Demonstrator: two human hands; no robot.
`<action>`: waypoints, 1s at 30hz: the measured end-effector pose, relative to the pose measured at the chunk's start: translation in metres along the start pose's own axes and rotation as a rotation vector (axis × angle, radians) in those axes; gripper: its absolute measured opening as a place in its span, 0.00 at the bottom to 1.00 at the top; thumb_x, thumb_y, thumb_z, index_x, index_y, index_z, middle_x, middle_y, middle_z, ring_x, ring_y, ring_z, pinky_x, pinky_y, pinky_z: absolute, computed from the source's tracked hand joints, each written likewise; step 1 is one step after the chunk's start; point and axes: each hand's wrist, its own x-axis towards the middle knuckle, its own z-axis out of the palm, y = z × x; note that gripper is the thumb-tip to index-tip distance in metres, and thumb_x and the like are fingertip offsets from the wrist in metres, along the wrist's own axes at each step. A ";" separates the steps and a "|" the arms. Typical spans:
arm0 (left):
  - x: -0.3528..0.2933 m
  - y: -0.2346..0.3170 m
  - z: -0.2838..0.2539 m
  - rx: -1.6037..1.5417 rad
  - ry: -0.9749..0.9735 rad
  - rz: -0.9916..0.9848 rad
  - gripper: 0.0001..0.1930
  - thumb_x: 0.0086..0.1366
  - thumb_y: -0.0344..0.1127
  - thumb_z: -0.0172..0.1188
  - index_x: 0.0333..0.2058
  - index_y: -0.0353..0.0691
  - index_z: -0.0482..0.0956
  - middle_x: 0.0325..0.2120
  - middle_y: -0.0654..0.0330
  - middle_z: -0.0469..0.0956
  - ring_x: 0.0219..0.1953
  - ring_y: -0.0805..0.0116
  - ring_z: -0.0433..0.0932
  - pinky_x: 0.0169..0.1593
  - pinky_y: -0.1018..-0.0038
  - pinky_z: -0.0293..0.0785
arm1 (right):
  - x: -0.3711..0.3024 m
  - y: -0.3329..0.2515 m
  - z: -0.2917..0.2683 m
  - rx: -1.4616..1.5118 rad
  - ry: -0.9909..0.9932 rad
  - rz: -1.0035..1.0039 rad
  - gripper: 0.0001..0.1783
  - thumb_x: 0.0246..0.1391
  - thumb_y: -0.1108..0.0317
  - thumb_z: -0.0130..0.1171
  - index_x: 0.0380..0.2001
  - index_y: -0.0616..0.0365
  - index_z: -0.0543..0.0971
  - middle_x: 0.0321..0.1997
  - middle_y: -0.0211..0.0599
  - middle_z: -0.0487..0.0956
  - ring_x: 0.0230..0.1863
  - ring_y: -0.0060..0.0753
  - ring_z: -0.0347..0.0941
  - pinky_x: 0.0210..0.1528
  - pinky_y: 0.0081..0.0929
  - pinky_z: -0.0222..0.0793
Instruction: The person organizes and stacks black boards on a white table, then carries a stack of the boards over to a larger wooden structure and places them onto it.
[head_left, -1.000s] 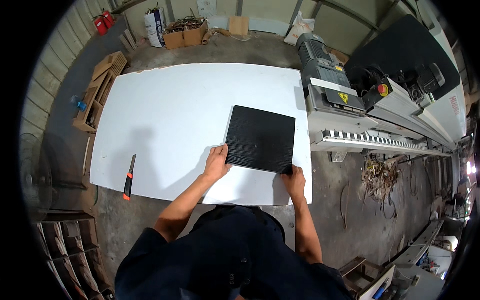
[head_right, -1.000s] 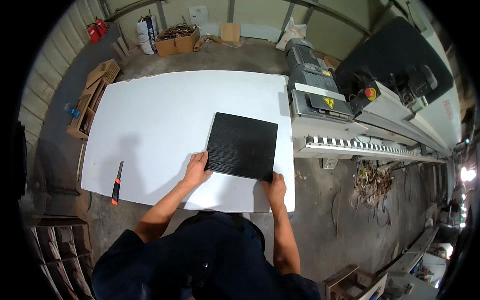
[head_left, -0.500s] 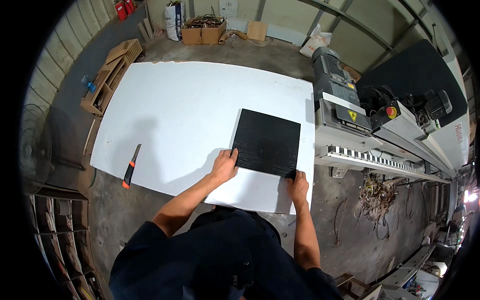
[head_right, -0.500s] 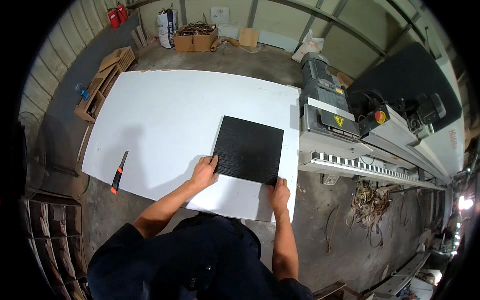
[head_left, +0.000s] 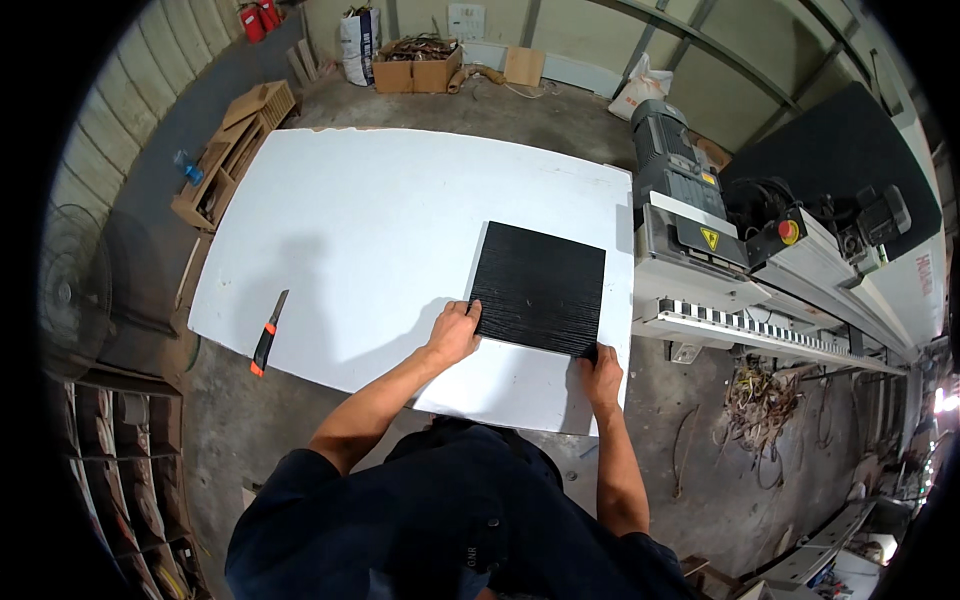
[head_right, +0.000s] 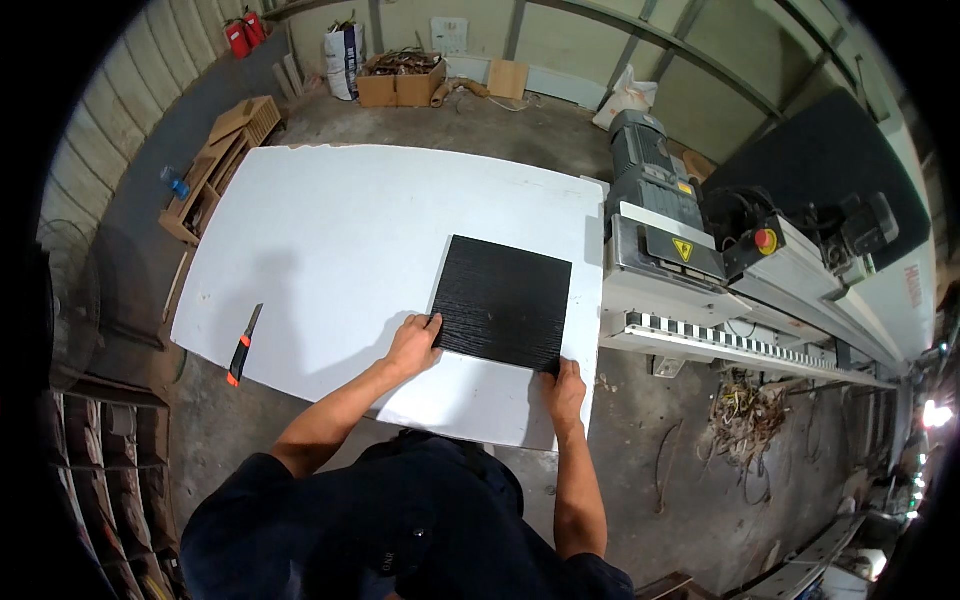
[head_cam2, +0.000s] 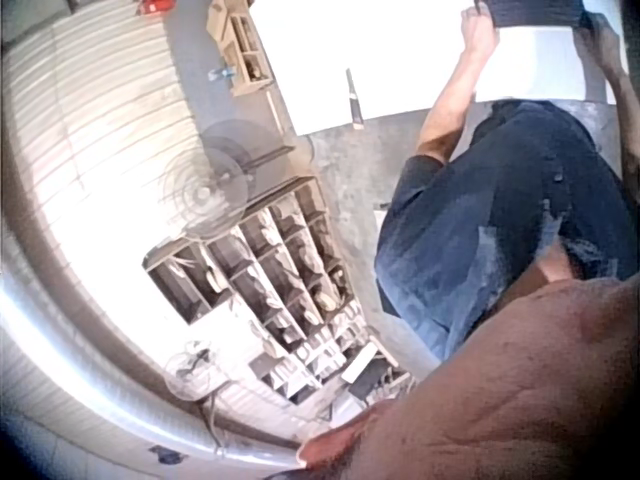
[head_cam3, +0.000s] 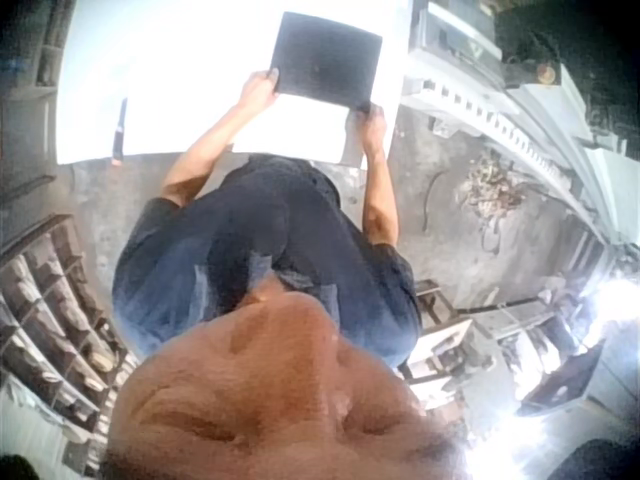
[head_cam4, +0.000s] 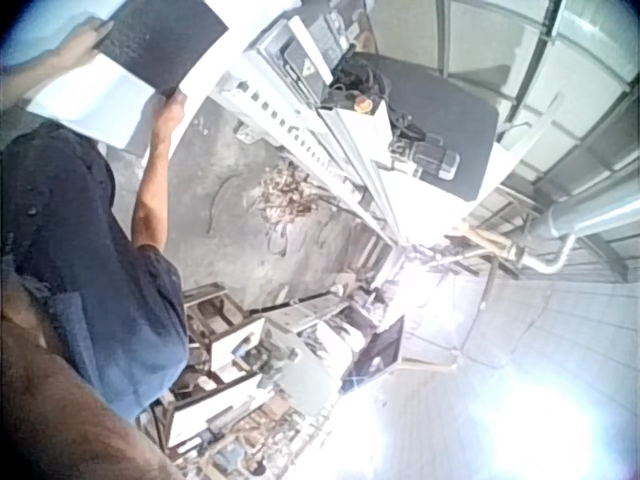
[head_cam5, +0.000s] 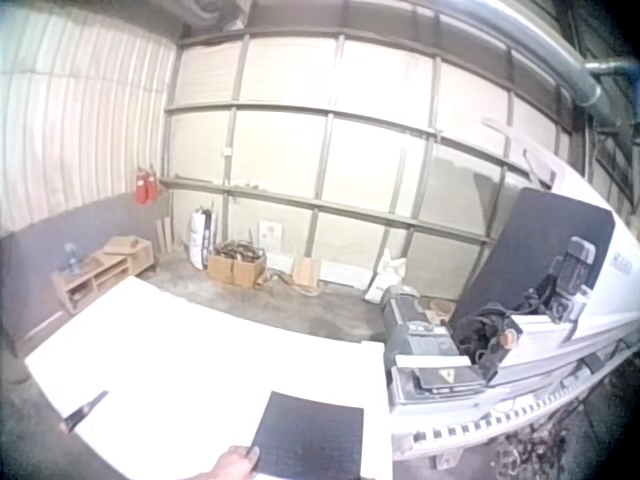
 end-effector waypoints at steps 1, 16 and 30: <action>0.000 -0.001 0.000 0.002 0.008 0.011 0.31 0.46 0.28 0.64 0.51 0.23 0.69 0.40 0.39 0.73 0.44 0.44 0.72 0.48 0.60 0.72 | 0.000 0.000 0.000 0.020 -0.001 0.018 0.22 0.40 0.71 0.62 0.42 0.66 0.74 0.37 0.53 0.75 0.38 0.57 0.73 0.40 0.42 0.70; -0.013 -0.004 0.002 -0.177 0.135 0.014 0.31 0.48 0.26 0.62 0.54 0.28 0.67 0.46 0.41 0.69 0.47 0.45 0.68 0.51 0.60 0.69 | -0.005 0.006 0.001 0.103 0.006 0.093 0.22 0.41 0.70 0.65 0.43 0.65 0.74 0.36 0.48 0.77 0.36 0.44 0.76 0.40 0.33 0.71; -0.014 -0.009 0.010 -0.136 0.129 0.040 0.31 0.48 0.25 0.60 0.54 0.28 0.67 0.44 0.44 0.70 0.46 0.48 0.68 0.51 0.62 0.69 | -0.007 0.011 0.007 0.150 0.054 0.113 0.21 0.40 0.70 0.67 0.39 0.65 0.75 0.28 0.41 0.76 0.28 0.36 0.73 0.34 0.29 0.70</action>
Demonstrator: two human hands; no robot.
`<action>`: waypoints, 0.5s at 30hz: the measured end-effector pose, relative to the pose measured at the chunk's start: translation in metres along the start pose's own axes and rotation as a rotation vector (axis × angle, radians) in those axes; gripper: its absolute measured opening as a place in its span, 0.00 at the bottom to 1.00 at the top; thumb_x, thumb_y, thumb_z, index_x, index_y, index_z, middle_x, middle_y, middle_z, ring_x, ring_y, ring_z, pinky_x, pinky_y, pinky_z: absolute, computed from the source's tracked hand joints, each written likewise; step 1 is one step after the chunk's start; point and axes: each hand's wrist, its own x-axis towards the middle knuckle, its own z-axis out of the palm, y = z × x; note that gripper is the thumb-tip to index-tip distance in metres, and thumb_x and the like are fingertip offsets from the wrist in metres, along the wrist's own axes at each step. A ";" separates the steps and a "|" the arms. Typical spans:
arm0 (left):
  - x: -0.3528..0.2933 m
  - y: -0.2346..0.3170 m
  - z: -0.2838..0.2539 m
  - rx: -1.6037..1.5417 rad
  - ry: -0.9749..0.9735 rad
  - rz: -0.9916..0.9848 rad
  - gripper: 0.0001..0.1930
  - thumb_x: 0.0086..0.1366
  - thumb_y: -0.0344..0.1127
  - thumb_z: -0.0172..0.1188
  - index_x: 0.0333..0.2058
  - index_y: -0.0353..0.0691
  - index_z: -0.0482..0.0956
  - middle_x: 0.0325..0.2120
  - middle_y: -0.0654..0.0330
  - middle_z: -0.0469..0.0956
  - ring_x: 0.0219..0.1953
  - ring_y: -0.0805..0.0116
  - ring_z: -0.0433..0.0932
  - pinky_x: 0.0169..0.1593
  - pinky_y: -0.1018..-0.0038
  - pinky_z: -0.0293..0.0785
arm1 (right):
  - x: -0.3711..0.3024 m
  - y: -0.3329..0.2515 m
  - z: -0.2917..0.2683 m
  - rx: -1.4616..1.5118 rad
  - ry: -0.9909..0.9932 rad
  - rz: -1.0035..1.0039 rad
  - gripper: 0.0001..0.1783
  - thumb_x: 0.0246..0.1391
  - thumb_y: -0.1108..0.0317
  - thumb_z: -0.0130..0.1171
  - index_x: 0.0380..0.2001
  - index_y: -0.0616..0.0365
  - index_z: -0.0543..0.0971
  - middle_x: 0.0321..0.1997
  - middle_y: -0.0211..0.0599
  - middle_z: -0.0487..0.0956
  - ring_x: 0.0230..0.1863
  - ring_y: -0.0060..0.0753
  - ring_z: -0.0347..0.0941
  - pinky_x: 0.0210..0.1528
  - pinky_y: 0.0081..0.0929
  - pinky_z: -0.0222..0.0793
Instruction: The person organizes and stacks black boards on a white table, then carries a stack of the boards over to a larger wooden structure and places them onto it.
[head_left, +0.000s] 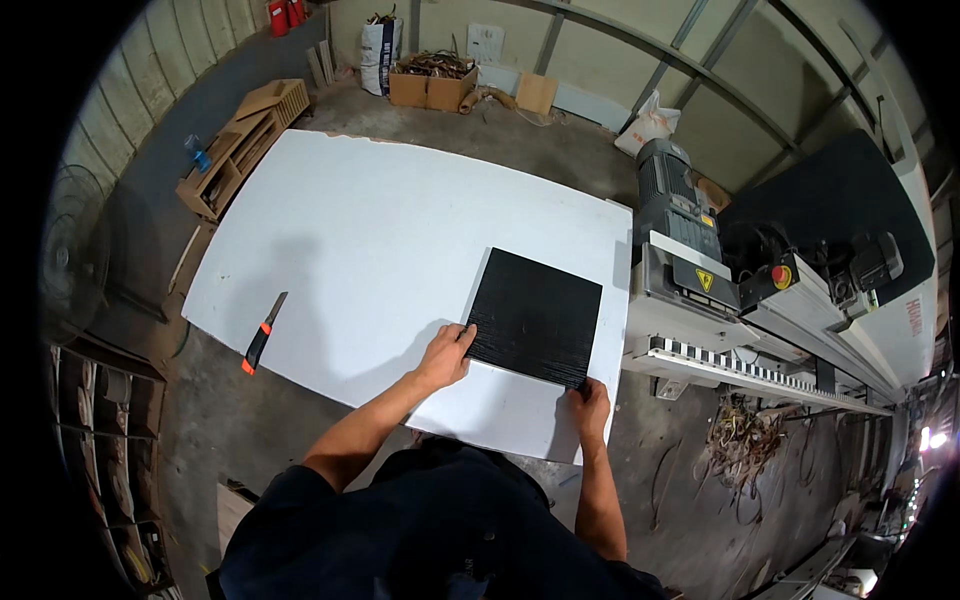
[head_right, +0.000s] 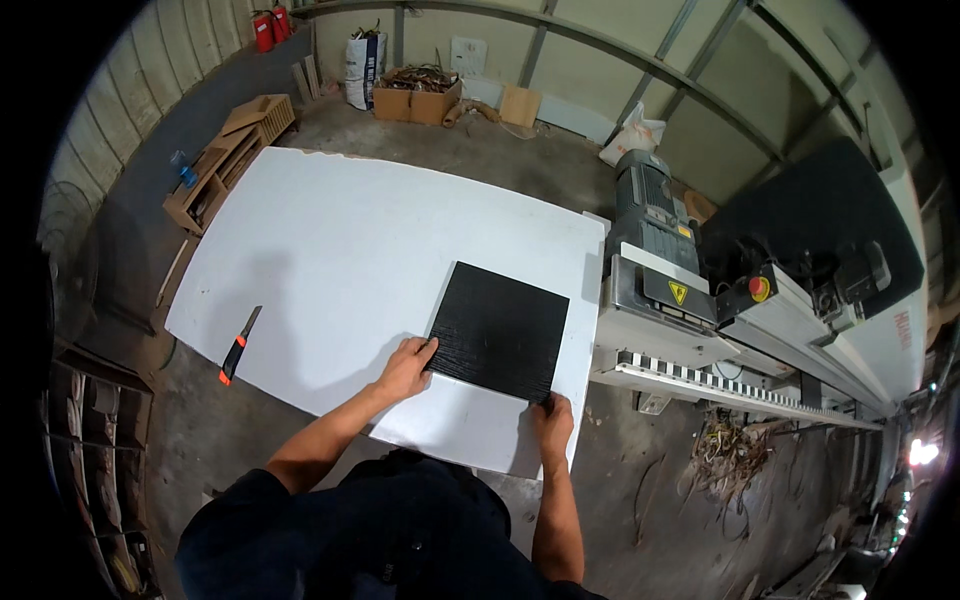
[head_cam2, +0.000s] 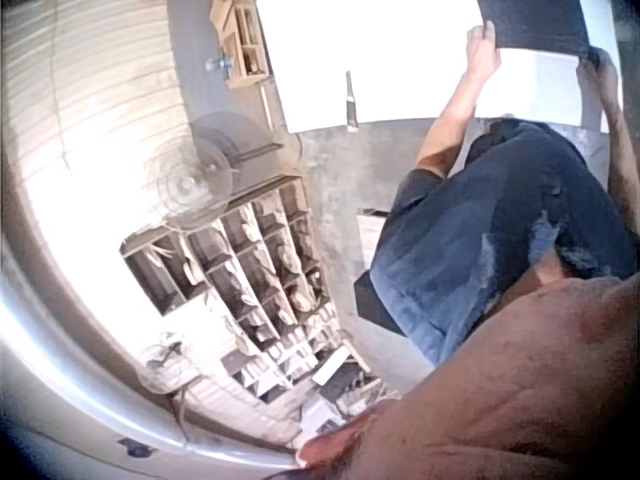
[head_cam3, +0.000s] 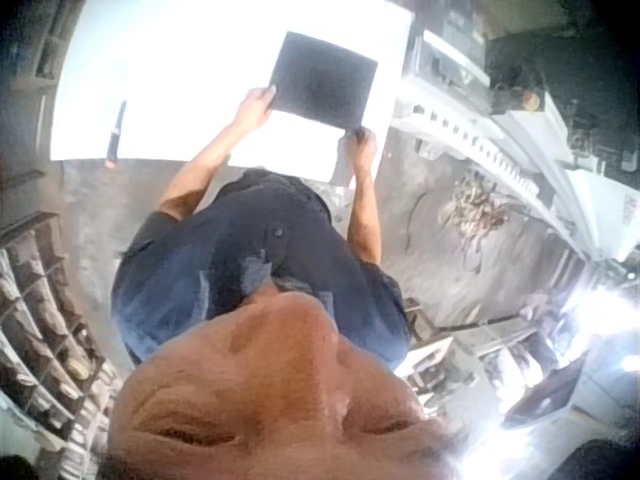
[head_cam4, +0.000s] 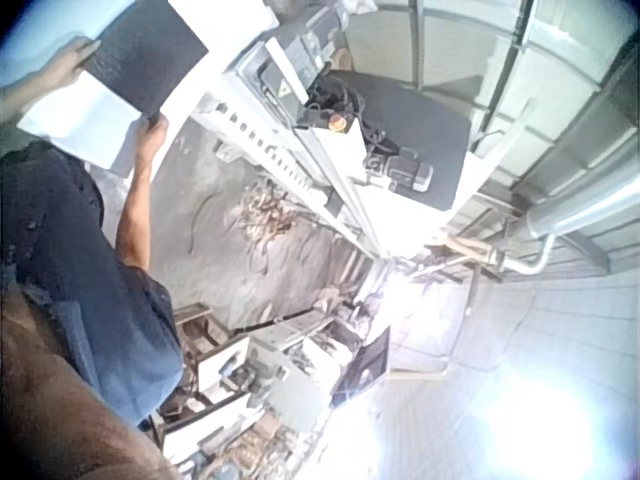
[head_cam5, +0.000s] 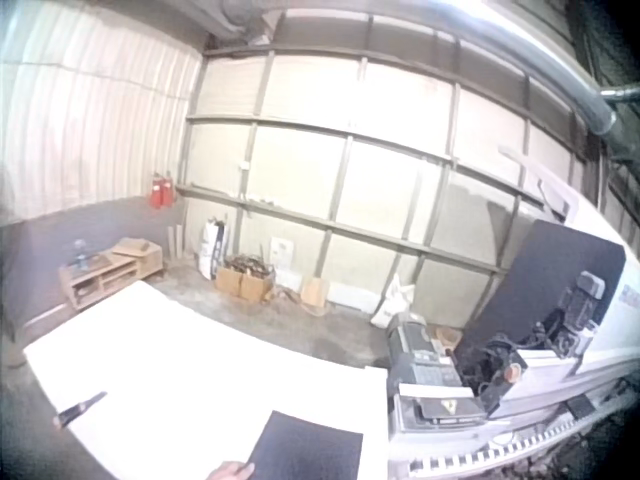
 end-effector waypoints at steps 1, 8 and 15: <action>0.000 0.000 0.000 -0.008 -0.001 -0.008 0.30 0.48 0.25 0.60 0.54 0.29 0.67 0.44 0.44 0.70 0.46 0.48 0.68 0.51 0.62 0.69 | 0.000 0.000 0.000 0.014 0.002 0.015 0.20 0.39 0.70 0.67 0.38 0.64 0.75 0.27 0.40 0.76 0.27 0.34 0.72 0.34 0.29 0.70; -0.002 0.002 -0.002 -0.018 0.004 -0.031 0.30 0.48 0.25 0.59 0.54 0.29 0.67 0.44 0.45 0.69 0.47 0.48 0.68 0.51 0.62 0.69 | 0.000 0.003 0.003 0.041 0.016 -0.020 0.16 0.39 0.71 0.66 0.34 0.63 0.76 0.22 0.33 0.71 0.22 0.27 0.66 0.28 0.26 0.66; 0.000 0.004 0.000 -0.025 0.013 -0.010 0.30 0.48 0.25 0.59 0.54 0.30 0.67 0.44 0.46 0.69 0.47 0.49 0.68 0.51 0.62 0.69 | -0.001 0.012 0.004 0.056 0.007 0.022 0.14 0.39 0.72 0.65 0.32 0.62 0.76 0.21 0.30 0.69 0.21 0.22 0.63 0.26 0.23 0.63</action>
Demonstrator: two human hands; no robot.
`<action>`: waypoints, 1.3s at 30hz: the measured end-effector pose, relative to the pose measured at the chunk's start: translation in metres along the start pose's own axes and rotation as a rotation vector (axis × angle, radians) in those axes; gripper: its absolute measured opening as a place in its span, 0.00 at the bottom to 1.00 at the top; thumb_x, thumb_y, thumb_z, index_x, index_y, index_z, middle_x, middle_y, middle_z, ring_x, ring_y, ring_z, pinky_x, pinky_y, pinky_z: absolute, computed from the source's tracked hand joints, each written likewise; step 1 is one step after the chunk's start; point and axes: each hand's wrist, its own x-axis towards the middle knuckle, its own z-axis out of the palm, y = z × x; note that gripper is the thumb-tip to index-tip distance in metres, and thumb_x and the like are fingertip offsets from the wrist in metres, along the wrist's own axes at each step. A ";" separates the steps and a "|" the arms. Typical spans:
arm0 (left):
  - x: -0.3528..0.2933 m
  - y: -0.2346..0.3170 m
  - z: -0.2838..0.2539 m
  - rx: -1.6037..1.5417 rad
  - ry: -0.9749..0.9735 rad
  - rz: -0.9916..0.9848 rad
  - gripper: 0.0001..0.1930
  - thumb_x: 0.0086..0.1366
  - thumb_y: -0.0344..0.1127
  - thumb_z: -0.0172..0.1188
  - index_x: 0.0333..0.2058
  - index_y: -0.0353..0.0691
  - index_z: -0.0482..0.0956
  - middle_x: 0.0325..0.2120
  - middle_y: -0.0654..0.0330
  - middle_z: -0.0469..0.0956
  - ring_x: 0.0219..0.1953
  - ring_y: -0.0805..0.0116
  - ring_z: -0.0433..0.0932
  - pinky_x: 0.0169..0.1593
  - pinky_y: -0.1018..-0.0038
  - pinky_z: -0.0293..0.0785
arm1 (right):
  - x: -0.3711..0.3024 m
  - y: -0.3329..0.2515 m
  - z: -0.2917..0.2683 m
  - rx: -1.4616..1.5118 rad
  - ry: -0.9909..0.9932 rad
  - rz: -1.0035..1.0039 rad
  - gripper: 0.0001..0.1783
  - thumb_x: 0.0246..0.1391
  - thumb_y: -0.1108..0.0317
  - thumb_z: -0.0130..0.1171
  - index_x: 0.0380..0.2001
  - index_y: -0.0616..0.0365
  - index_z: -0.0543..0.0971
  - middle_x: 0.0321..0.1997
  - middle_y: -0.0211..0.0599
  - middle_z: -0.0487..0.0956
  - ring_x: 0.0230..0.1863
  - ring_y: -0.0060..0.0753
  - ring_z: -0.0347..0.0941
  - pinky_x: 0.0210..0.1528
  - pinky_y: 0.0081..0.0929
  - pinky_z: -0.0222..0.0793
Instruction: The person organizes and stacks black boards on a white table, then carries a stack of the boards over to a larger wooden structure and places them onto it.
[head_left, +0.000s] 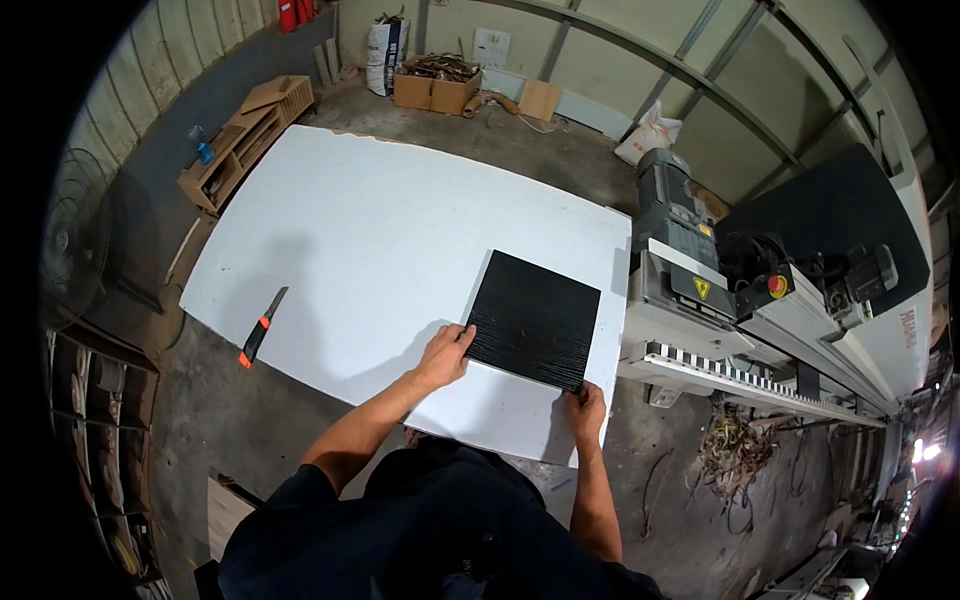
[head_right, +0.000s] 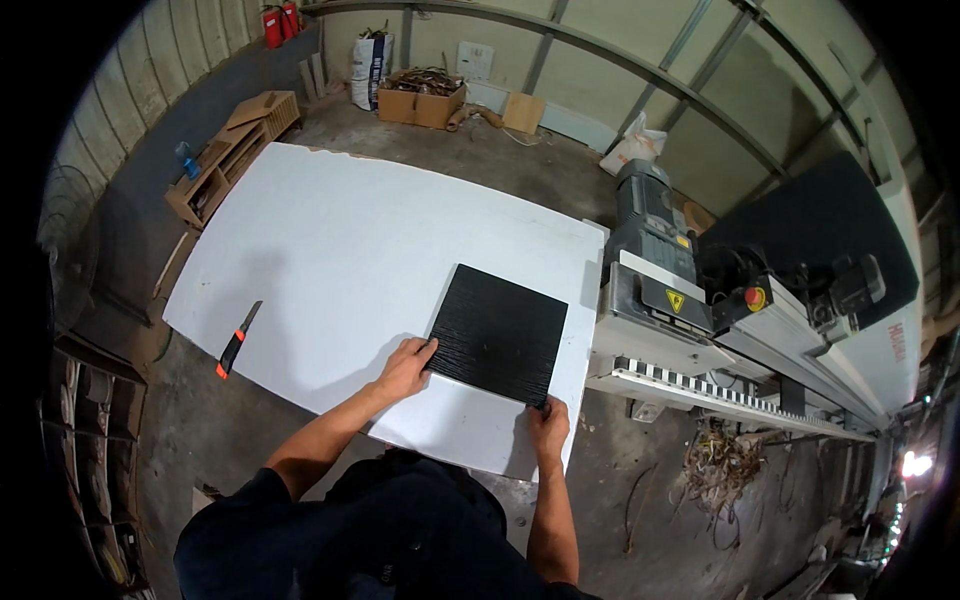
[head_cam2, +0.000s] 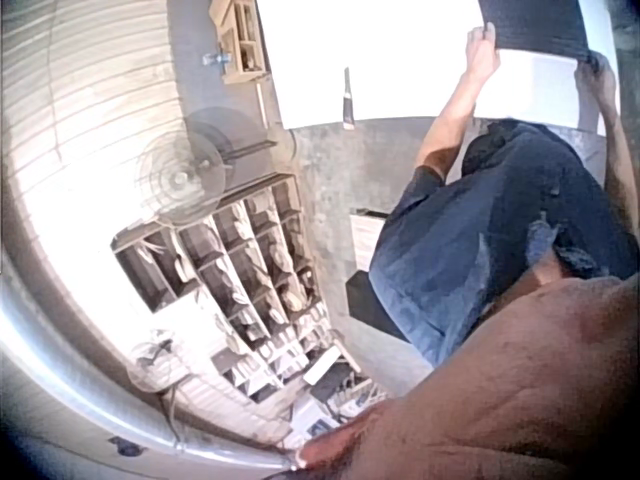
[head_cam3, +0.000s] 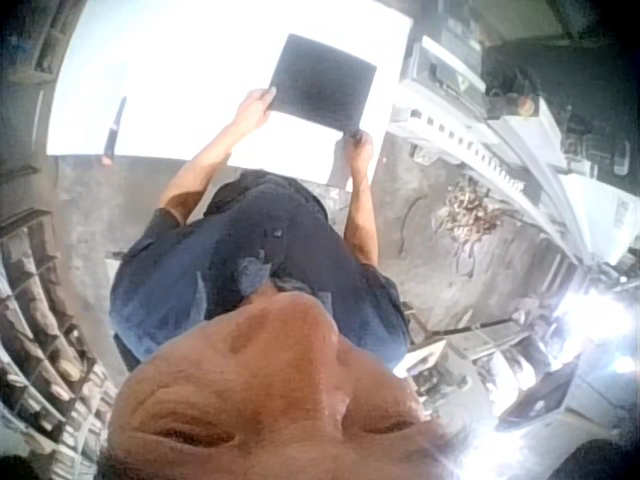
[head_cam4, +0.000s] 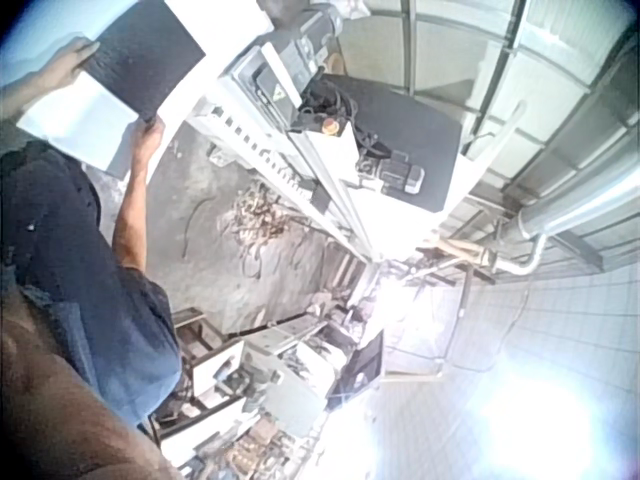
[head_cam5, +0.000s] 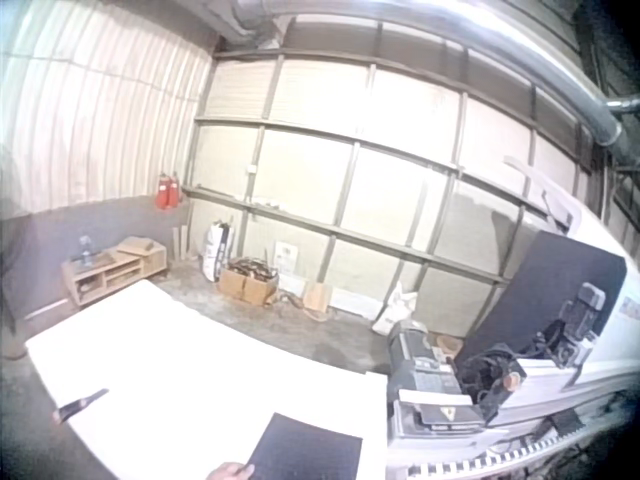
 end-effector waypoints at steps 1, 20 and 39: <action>0.000 0.000 -0.001 0.003 -0.009 -0.012 0.30 0.48 0.25 0.59 0.54 0.30 0.67 0.44 0.46 0.70 0.47 0.49 0.68 0.51 0.62 0.69 | 0.000 0.000 0.000 0.006 0.003 0.001 0.14 0.39 0.72 0.65 0.33 0.62 0.76 0.21 0.29 0.69 0.21 0.22 0.63 0.26 0.23 0.64; 0.000 0.000 0.001 0.028 -0.006 0.036 0.32 0.48 0.24 0.59 0.55 0.30 0.66 0.45 0.45 0.69 0.46 0.47 0.68 0.50 0.61 0.69 | -0.007 -0.004 0.001 0.017 0.001 0.076 0.21 0.42 0.71 0.66 0.43 0.61 0.76 0.31 0.37 0.78 0.30 0.28 0.74 0.35 0.25 0.71; 0.068 0.252 -0.278 -0.481 0.615 1.107 0.40 0.50 0.39 0.68 0.61 0.39 0.61 0.59 0.44 0.61 0.60 0.48 0.62 0.57 0.57 0.65 | -0.018 -0.009 0.003 0.028 0.115 0.020 0.21 0.44 0.78 0.61 0.46 0.62 0.75 0.33 0.39 0.75 0.31 0.30 0.72 0.36 0.25 0.70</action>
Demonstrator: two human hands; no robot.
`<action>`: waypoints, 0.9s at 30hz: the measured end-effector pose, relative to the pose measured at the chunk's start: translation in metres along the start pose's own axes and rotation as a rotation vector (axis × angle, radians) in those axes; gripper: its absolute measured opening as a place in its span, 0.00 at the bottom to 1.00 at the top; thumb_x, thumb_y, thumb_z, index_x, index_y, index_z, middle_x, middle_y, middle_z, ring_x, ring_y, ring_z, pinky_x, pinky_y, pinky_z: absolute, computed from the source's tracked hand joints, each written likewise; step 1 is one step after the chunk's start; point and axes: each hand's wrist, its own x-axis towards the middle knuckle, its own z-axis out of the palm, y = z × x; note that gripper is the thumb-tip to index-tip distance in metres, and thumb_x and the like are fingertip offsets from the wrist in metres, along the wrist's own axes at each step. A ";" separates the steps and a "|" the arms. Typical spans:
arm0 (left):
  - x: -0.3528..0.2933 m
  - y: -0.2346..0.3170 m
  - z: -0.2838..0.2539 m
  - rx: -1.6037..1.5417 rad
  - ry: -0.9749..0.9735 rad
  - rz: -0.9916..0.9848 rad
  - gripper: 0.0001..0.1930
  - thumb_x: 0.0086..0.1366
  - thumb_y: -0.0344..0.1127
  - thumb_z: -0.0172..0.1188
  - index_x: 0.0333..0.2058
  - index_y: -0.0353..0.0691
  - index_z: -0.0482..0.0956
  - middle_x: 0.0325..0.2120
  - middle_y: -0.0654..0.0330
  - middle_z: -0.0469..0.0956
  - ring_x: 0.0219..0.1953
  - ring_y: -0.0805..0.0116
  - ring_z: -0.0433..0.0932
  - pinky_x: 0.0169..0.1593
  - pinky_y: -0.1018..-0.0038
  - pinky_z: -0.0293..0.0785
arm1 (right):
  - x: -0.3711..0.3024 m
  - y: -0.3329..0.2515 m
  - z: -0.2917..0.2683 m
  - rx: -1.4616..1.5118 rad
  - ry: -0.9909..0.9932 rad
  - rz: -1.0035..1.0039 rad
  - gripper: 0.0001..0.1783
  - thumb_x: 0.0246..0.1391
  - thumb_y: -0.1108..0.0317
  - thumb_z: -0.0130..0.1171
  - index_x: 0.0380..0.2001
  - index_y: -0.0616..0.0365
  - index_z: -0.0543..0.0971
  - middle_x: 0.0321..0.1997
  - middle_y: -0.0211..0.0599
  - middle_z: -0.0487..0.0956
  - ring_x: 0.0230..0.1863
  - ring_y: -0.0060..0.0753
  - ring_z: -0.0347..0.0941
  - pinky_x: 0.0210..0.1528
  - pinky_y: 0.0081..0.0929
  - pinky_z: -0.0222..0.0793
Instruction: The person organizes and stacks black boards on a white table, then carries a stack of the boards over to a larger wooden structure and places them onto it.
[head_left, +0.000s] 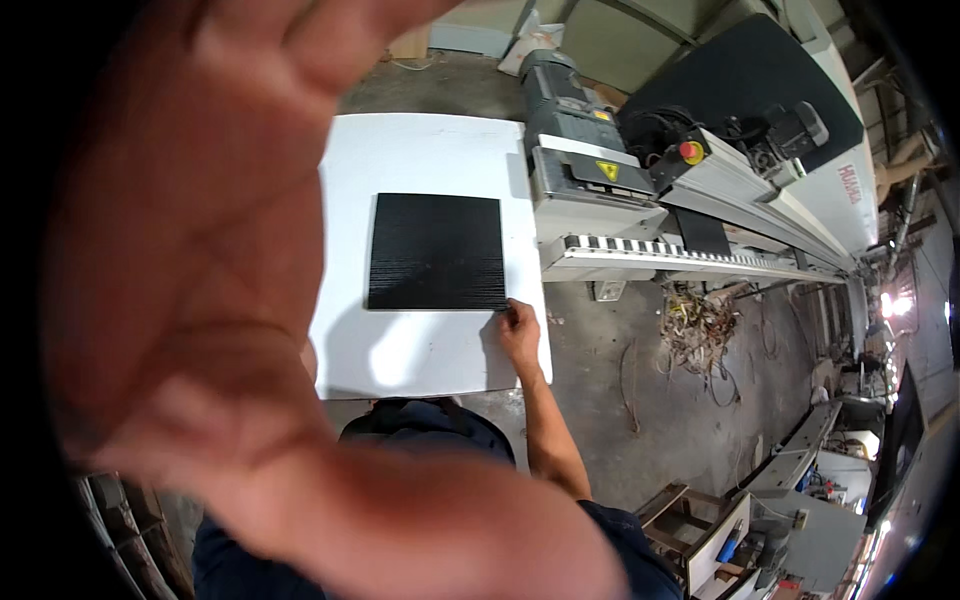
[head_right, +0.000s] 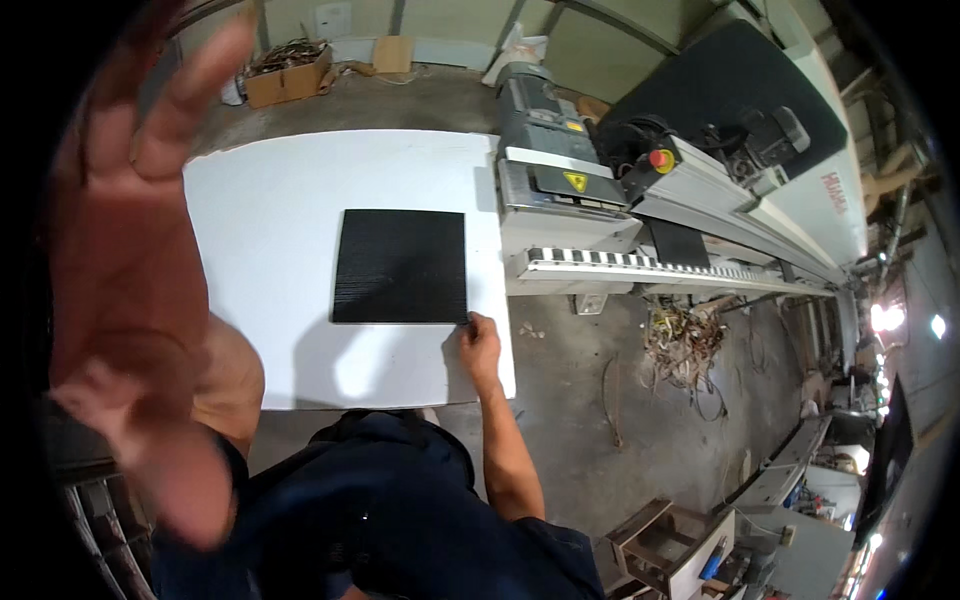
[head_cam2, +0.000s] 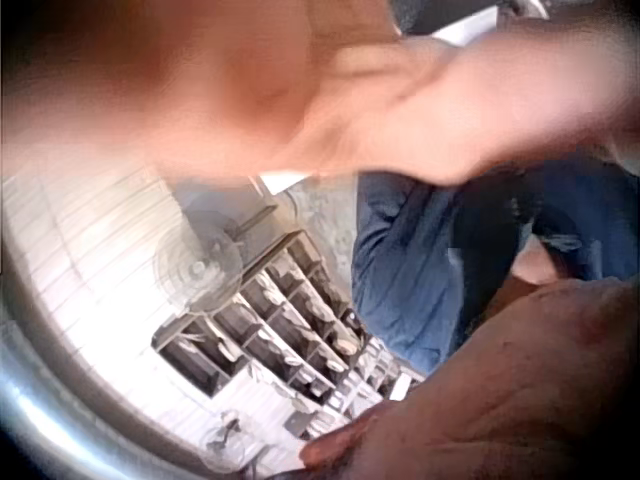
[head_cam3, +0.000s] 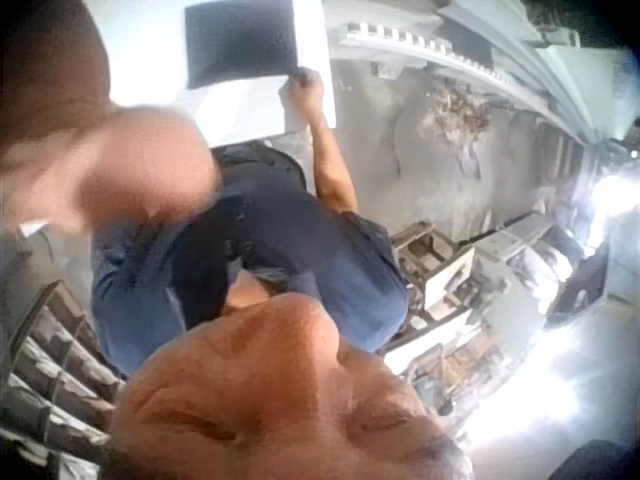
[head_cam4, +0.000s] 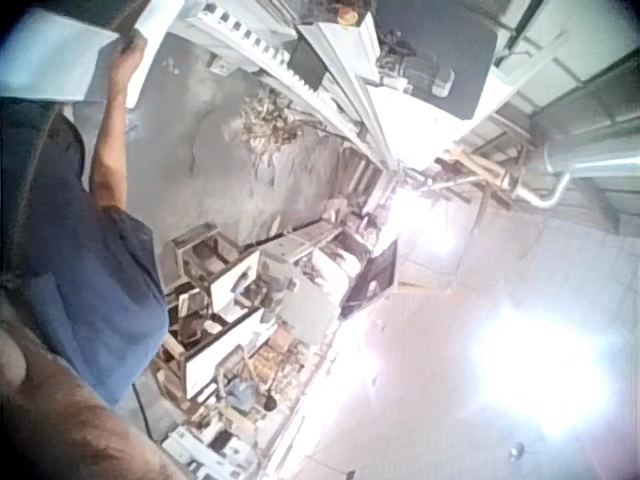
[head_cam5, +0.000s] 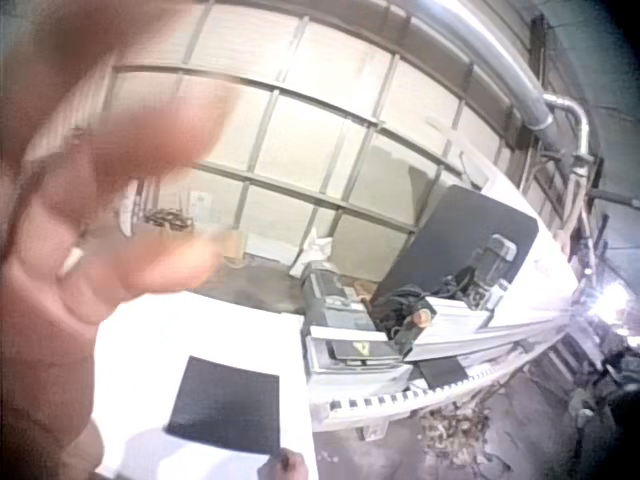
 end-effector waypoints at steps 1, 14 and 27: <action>0.007 0.001 0.000 0.029 -0.019 0.042 0.40 0.50 0.39 0.68 0.61 0.38 0.61 0.59 0.44 0.61 0.59 0.49 0.63 0.57 0.57 0.65 | -0.001 0.001 -0.001 0.020 0.009 0.005 0.21 0.45 0.79 0.60 0.46 0.62 0.75 0.33 0.38 0.75 0.31 0.29 0.72 0.36 0.24 0.70; 0.046 -0.039 -0.010 0.385 -0.120 0.191 0.40 0.51 0.36 0.67 0.61 0.37 0.58 0.57 0.45 0.62 0.55 0.54 0.66 0.54 0.62 0.68 | -0.004 -0.004 -0.006 -0.017 0.022 -0.068 0.16 0.45 0.73 0.60 0.41 0.63 0.76 0.32 0.45 0.74 0.32 0.43 0.72 0.36 0.33 0.70; 0.034 -0.039 -0.033 0.516 -0.191 0.124 0.39 0.52 0.33 0.66 0.61 0.35 0.56 0.55 0.46 0.64 0.51 0.58 0.70 0.51 0.66 0.70 | 0.015 0.013 -0.013 0.518 -0.262 0.294 0.19 0.53 0.70 0.59 0.47 0.70 0.73 0.35 0.36 0.79 0.34 0.23 0.74 0.39 0.20 0.70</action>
